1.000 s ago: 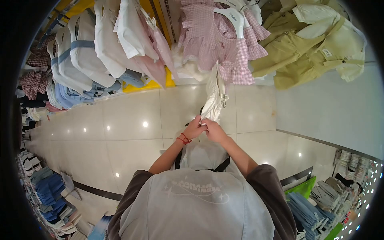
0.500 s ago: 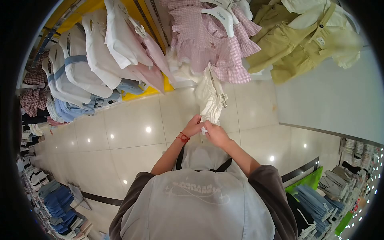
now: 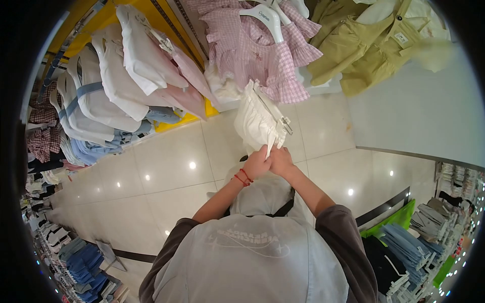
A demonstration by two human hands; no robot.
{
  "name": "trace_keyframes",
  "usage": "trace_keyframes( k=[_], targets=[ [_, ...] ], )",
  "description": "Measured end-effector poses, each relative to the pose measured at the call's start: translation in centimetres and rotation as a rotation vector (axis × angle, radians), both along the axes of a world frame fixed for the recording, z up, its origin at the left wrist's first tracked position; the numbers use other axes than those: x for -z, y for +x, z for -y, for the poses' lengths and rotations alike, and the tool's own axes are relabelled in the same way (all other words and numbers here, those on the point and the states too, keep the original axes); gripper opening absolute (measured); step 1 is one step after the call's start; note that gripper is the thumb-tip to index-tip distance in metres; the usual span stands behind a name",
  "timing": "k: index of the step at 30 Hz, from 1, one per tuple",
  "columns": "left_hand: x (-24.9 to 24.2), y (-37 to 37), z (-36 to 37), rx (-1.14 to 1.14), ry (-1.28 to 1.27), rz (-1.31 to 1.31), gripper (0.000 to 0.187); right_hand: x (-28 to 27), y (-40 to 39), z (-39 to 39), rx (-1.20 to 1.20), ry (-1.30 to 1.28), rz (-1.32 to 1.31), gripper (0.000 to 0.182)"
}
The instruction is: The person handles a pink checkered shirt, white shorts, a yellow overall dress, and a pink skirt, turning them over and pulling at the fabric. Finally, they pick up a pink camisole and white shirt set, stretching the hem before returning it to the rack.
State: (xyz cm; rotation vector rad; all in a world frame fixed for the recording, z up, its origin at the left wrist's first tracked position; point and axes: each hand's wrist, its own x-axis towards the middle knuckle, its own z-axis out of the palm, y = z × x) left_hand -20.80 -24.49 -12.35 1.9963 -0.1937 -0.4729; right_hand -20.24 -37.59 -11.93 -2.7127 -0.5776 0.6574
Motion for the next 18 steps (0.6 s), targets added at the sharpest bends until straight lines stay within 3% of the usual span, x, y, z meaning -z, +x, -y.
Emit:
trace_keyframes(
  k=[1,4,6,8,10,13,15,18],
  targets=[
    [0.3,0.1,-0.3,0.049,-0.056,-0.019,0.019,0.7,0.2,0.1,0.023,0.028,-0.057,0.024],
    [2.3,0.9,-2.3,-0.036,-0.789,-0.435,0.012,2.0,0.8,2.0,0.059,0.235,-0.307,0.024],
    [5.4,0.8,-4.8,-0.35,-1.033,-0.675,0.011,-0.2,0.9,1.9,0.255,0.526,-0.414,0.029],
    [8.8,-0.7,-7.0,-0.625,-1.113,-0.528,0.017,-4.7,1.1,1.0,0.495,0.66,-0.543,0.034],
    [13.7,-2.7,-8.1,-0.938,-0.901,-0.687,0.032,-8.4,1.2,-0.2,0.778,0.636,-0.694,0.039],
    [17.7,-6.0,-8.4,-0.864,-0.556,-0.974,0.054,-7.5,0.4,0.2,0.801,0.974,-0.728,0.045],
    [17.2,-7.4,-7.8,-0.696,-0.592,-1.208,0.059,-8.9,-0.2,-0.3,0.868,1.013,-0.744,0.048],
    [15.8,-7.8,-6.8,-0.491,-0.983,-1.252,0.058,-9.1,-0.2,-0.2,0.864,1.093,-0.848,0.052]
  ],
)
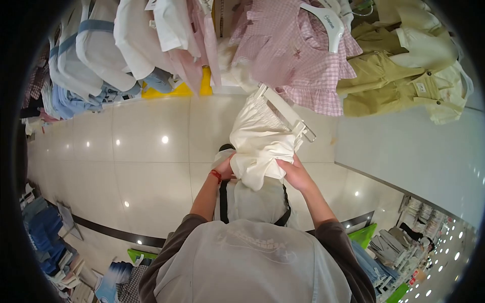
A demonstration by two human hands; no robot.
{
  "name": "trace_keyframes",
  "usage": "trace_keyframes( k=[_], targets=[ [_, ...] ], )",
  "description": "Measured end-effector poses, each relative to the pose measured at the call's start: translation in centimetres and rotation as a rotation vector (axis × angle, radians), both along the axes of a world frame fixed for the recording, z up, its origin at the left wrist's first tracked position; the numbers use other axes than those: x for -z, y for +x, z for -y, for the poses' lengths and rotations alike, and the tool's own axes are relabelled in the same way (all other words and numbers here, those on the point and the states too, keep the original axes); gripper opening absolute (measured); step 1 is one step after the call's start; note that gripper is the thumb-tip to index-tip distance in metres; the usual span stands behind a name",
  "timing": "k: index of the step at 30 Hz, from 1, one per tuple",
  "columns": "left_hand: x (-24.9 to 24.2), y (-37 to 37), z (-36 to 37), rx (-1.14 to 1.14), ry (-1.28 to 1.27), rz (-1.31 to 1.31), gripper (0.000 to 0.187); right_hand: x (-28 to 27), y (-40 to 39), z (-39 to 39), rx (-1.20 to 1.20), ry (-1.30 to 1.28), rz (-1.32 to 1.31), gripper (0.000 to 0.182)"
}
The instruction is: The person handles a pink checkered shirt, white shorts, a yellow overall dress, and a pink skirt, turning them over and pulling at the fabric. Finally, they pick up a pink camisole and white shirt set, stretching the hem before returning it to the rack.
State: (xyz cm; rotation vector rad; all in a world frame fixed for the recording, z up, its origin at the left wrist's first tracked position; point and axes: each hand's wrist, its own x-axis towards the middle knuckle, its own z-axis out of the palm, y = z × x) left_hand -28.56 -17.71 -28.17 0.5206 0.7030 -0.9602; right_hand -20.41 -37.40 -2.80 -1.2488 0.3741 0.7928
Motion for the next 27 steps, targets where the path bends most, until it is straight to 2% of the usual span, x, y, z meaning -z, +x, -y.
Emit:
trace_keyframes(
  k=[1,4,7,8,10,13,15,16,17,19,22,23,25,26,27],
  targets=[
    [0.3,-0.3,0.1,-0.076,-0.144,0.068,0.057,0.2,0.0,0.5,-0.013,0.052,-0.018,0.054],
    [2.7,-0.4,-0.7,-0.248,0.076,0.355,0.047,3.3,0.1,2.4,-0.088,-0.131,-0.047,0.046],
    [3.8,-1.1,-4.1,-0.525,0.196,0.306,0.041,2.4,1.2,0.9,-0.409,-0.259,0.31,0.039],
    [3.5,-1.4,-5.7,-0.608,0.186,0.218,0.039,3.0,1.4,0.8,-0.471,-0.365,0.5,0.038],
    [0.4,-1.6,-8.5,-0.769,0.165,0.039,0.034,5.4,1.4,0.9,-0.579,-0.586,0.878,0.036],
    [-8.1,-1.4,-10.9,-0.86,0.156,0.075,0.039,9.5,1.1,1.5,-0.598,-0.728,0.924,0.049],
    [-13.5,-0.4,-10.6,-0.893,0.163,0.114,0.038,12.3,0.8,1.3,-0.478,-0.849,0.848,0.053],
    [-15.2,0.0,-10.9,-0.898,0.176,0.145,0.037,12.4,0.5,0.2,-0.401,-0.9,0.806,0.055],
    [-15.7,0.0,-11.1,-0.841,0.142,0.135,0.033,12.3,0.1,-0.2,-0.333,-0.938,0.883,0.056],
    [-18.1,1.2,-9.2,-0.838,0.21,0.124,0.03,7.8,-0.4,-2.7,-0.194,-1.017,1.035,0.056],
    [-18.3,1.8,-6.3,-0.72,0.208,0.216,0.027,2.5,-1.3,-5.3,-0.229,-0.735,1.127,0.052],
    [-17.9,1.7,-5.5,-0.658,0.187,0.263,0.027,2.0,-1.8,-6.0,-0.303,-0.681,1.112,0.049],
    [-20.9,2.4,-3.8,-0.461,0.203,0.429,0.026,1.3,-2.5,-6.7,-0.446,-0.574,1.082,0.044],
    [-22.5,2.7,-3.2,-0.363,0.209,0.512,0.026,1.5,-2.4,-6.4,-0.38,-0.492,0.887,0.041],
    [-23.3,3.1,-3.4,-0.26,0.21,0.607,0.04,2.1,-2.1,-6.1,-0.316,-0.404,0.695,0.037]
  ],
)
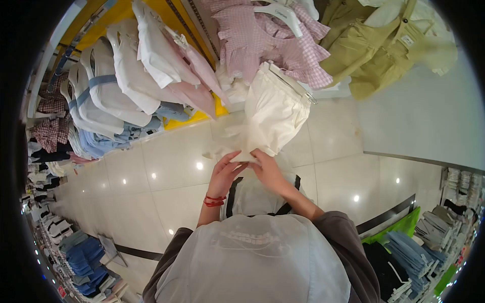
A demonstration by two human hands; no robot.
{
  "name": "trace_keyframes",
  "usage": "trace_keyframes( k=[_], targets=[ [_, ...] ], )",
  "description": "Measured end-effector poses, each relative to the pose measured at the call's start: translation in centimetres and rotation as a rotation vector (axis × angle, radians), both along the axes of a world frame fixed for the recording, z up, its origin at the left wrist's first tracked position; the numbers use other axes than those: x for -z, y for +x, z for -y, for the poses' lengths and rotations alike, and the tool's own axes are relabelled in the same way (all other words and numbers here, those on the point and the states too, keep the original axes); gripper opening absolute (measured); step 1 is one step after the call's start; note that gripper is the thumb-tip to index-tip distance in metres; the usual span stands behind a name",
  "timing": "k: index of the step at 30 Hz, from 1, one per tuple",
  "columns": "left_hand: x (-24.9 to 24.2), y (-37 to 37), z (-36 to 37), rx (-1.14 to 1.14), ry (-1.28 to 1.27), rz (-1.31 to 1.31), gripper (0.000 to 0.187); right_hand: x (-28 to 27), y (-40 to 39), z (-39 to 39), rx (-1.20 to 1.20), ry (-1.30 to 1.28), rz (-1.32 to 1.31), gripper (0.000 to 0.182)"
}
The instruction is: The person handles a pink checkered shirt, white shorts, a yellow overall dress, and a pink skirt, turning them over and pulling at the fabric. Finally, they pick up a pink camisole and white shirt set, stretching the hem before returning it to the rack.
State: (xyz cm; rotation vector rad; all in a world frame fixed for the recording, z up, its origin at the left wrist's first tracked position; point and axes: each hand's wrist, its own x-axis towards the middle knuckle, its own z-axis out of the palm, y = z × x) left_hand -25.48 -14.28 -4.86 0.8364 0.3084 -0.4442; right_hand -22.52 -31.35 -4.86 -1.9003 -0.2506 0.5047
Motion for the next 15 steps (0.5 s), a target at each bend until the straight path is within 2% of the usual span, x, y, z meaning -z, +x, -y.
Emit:
trace_keyframes(
  k=[1,3,4,7,10,13,15],
  targets=[
    [0.0,0.3,-0.2,-0.003,0.147,0.096,0.046,0.5,0.3,0.3,0.071,0.086,-0.19,0.035],
    [0.6,0.4,-0.9,-0.015,0.447,0.283,0.059,1.4,0.5,1.4,0.217,0.428,-0.479,0.033],
    [1.3,0.4,-1.3,-0.014,0.709,0.308,0.069,1.7,0.4,2.0,0.285,0.6,-0.624,0.033],
    [3.5,1.2,-2.0,-0.098,1.113,0.491,0.071,2.5,0.1,3.9,0.302,0.764,-0.844,0.036],
    [1.9,1.7,-1.3,0.009,0.271,0.116,0.052,2.2,-0.1,4.2,0.296,0.721,-0.948,0.036],
    [3.7,2.3,-0.9,0.267,0.26,0.132,0.029,3.7,-0.6,3.8,0.242,0.805,-0.901,0.038],
    [3.1,2.1,0.2,0.063,0.248,0.028,0.021,3.5,-0.6,4.0,0.168,0.487,-0.605,0.042]
  ],
)
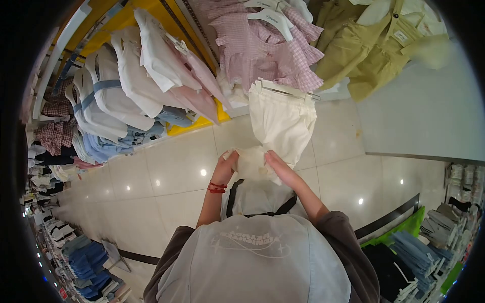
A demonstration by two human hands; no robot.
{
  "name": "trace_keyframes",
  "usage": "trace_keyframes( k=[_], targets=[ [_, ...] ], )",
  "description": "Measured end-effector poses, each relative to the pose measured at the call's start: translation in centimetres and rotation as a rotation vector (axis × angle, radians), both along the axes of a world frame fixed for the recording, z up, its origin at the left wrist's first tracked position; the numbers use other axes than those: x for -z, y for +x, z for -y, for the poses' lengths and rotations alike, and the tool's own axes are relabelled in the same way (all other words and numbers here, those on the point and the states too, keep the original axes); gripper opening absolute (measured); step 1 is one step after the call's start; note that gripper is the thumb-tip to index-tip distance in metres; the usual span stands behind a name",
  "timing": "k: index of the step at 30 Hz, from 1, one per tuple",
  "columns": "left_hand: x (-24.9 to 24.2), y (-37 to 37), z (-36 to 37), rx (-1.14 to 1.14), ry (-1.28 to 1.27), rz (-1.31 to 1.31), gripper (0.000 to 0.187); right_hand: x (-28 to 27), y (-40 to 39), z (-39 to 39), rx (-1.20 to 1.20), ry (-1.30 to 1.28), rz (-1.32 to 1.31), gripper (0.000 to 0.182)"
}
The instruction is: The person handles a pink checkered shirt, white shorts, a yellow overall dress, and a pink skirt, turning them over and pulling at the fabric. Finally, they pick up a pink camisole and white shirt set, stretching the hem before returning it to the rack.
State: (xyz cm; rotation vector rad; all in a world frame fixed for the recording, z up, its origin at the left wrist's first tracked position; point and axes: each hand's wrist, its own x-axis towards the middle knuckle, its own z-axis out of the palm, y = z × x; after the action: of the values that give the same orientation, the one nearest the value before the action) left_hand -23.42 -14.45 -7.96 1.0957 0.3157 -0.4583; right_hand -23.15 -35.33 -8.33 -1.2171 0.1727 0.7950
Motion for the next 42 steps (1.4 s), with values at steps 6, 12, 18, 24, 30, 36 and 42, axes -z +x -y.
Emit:
trace_keyframes(
  k=[6,12,18,24,30,36,42],
  targets=[
    [-1.3,-0.2,0.9,-0.087,0.164,0.073,0.022,-3.2,-1.2,-2.0,-0.068,-0.624,0.745,0.059],
    [-2.9,-0.3,1.8,-0.049,0.307,0.273,0.025,-3.9,-1.3,-3.5,0.095,-0.522,0.864,0.03],
    [-2.2,-0.2,0.2,-0.056,0.517,0.329,0.021,-5.0,-1.0,-2.7,0.15,-0.269,0.343,0.019],
    [-6.3,-0.1,1.5,-0.135,1.041,0.797,0.056,-5.1,-0.9,-1.7,0.079,-0.243,0.355,0.026],
    [-6.8,1.9,0.0,0.731,0.917,0.759,0.059,-7.3,-0.3,-0.6,0.007,-0.302,0.443,0.027],
    [-1.2,1.3,-1.9,0.501,0.245,0.251,0.04,-6.6,1.1,1.7,0.228,-0.415,0.462,0.027],
    [-0.5,-0.5,2.1,-0.219,-0.542,0.007,0.033,-8.5,-0.3,1.2,0.278,-0.746,0.702,0.028]
  ],
)
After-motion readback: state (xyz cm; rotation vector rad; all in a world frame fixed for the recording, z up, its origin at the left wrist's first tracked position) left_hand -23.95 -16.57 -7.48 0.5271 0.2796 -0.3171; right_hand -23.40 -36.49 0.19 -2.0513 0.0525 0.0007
